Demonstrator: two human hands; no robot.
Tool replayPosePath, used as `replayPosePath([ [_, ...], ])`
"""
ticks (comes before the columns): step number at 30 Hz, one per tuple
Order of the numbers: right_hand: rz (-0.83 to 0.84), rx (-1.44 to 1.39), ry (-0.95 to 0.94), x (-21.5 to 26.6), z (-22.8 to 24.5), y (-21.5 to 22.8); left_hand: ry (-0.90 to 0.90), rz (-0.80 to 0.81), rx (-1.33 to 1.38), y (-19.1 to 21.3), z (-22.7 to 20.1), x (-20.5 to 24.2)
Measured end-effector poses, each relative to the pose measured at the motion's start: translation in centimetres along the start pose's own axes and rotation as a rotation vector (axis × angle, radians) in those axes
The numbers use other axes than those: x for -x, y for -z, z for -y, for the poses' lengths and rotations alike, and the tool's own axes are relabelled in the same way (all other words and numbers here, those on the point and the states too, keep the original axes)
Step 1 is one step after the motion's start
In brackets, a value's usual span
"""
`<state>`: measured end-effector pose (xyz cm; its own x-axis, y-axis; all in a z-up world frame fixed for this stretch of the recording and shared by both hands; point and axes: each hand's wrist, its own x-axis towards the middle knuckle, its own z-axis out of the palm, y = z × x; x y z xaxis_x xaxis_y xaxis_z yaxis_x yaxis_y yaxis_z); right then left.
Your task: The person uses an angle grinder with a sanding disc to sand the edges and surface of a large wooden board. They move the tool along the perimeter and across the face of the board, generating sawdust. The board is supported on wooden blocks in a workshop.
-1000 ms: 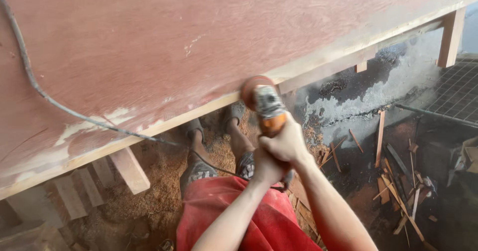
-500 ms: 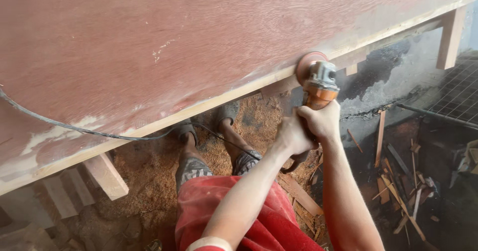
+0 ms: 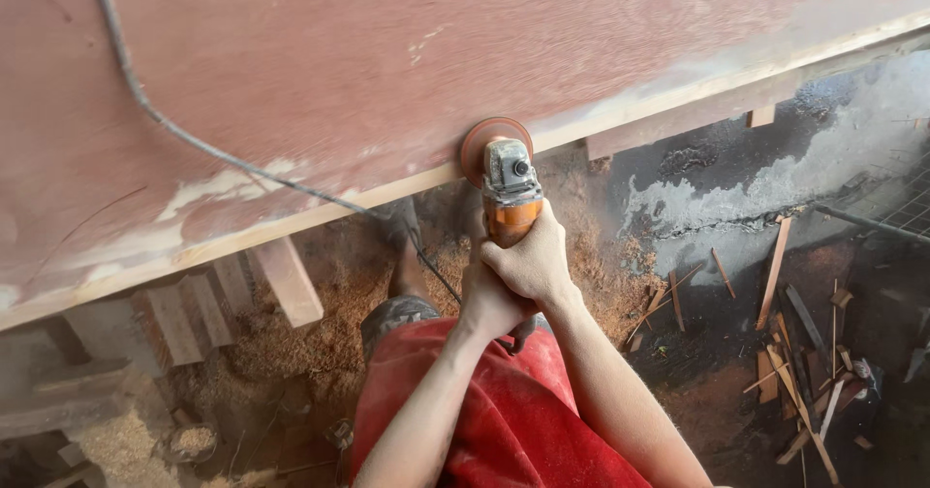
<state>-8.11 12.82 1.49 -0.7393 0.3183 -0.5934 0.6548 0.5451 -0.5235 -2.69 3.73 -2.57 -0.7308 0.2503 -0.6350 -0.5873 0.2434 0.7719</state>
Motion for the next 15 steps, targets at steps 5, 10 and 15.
replayPosePath([
  [5,0.057,-0.007,0.006,1.2,0.6,-2.2,0.074,0.060,-0.004,1.4,0.8,1.6],
  [10,-0.014,-0.045,0.059,0.0,-1.7,0.0,0.329,0.053,1.414,-1.4,-1.9,0.1],
  [15,-0.120,-0.040,-0.115,-1.6,-3.2,4.5,-0.105,0.351,-0.353,-3.0,-3.7,-3.7],
])
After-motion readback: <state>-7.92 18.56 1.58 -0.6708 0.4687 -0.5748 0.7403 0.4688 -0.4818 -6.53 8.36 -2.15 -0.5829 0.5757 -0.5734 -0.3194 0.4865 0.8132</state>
